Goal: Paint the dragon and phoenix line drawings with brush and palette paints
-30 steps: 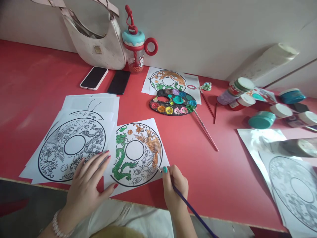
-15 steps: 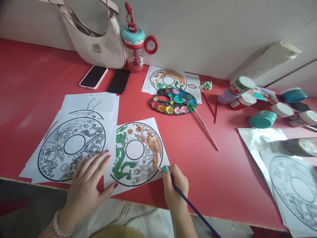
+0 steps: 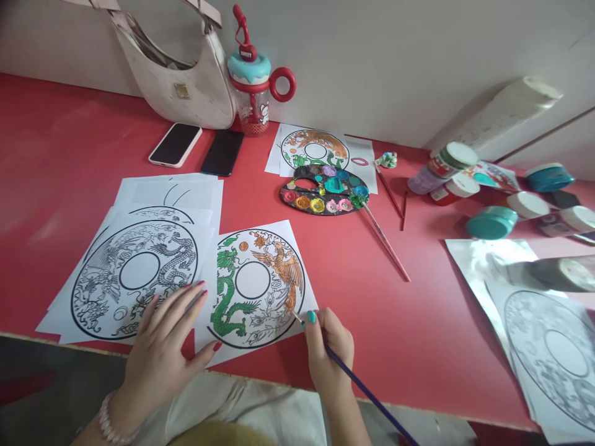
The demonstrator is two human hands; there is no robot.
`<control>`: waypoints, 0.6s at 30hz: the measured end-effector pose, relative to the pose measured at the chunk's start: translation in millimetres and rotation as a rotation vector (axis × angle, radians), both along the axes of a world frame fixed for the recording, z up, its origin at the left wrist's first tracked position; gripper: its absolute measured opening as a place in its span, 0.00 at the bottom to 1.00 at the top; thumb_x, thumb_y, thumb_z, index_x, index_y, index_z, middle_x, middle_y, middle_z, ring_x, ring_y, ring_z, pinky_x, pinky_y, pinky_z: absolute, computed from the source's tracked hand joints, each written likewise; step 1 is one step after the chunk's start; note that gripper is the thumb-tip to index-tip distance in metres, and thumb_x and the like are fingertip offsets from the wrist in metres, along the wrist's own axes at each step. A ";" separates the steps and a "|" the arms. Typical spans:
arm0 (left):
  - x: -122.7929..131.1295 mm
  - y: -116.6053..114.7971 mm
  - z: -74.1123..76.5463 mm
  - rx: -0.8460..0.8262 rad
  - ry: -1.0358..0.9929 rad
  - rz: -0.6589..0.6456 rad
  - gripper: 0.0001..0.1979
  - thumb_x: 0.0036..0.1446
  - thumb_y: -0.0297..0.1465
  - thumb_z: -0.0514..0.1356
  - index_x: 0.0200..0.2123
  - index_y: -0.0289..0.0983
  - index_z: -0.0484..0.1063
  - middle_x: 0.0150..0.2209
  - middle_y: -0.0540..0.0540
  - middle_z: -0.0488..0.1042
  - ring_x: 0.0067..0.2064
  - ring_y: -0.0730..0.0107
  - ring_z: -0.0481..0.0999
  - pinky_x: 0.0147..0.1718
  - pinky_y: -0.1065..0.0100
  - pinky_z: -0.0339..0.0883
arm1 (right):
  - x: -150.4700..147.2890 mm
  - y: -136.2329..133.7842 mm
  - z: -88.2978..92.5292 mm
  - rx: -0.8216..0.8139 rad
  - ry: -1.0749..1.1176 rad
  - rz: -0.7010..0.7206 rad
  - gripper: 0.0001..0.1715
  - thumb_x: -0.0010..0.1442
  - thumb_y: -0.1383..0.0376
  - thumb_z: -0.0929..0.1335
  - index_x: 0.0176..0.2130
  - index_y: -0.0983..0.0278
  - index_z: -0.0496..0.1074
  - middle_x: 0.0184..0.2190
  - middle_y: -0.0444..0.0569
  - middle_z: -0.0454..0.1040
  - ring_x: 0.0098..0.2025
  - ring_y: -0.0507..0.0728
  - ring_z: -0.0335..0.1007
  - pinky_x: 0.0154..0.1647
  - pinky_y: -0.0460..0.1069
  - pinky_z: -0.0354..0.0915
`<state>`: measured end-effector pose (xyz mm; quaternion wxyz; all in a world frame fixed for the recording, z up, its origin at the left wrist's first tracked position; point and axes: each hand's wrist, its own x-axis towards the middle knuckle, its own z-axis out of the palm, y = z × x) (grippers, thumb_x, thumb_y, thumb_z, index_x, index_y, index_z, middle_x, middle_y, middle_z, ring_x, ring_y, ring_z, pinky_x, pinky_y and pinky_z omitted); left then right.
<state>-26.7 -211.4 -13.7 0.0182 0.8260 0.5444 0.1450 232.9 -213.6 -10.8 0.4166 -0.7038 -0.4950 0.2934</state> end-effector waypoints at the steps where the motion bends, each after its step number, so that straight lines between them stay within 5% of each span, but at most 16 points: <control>1: 0.0 0.0 -0.1 0.000 0.002 -0.002 0.32 0.56 0.42 0.56 0.61 0.34 0.57 0.60 0.40 0.63 0.59 0.48 0.61 0.62 0.48 0.41 | -0.2 0.4 0.3 0.002 -0.014 -0.021 0.26 0.61 0.53 0.62 0.19 0.61 0.51 0.15 0.39 0.53 0.18 0.47 0.49 0.18 0.44 0.49; 9: -1.1 -0.4 0.4 -0.002 0.015 -0.006 0.32 0.57 0.42 0.56 0.61 0.34 0.57 0.60 0.40 0.63 0.59 0.48 0.61 0.62 0.47 0.41 | 0.6 -1.5 1.1 -0.014 0.000 0.048 0.27 0.62 0.54 0.61 0.18 0.62 0.51 0.14 0.39 0.53 0.17 0.47 0.49 0.17 0.44 0.49; 14: -0.4 -0.2 0.2 0.002 0.010 -0.001 0.32 0.56 0.43 0.56 0.61 0.35 0.57 0.59 0.40 0.64 0.59 0.48 0.61 0.62 0.47 0.42 | 0.0 0.3 -0.9 0.016 -0.042 -0.068 0.26 0.61 0.54 0.62 0.19 0.61 0.50 0.15 0.38 0.52 0.18 0.47 0.47 0.17 0.44 0.48; 18: 0.2 0.3 0.7 0.001 0.010 -0.001 0.32 0.56 0.42 0.56 0.61 0.35 0.57 0.60 0.39 0.63 0.59 0.48 0.61 0.61 0.48 0.42 | 0.3 0.8 1.5 0.010 -0.009 0.067 0.26 0.62 0.56 0.61 0.18 0.61 0.48 0.13 0.38 0.50 0.16 0.47 0.46 0.16 0.44 0.46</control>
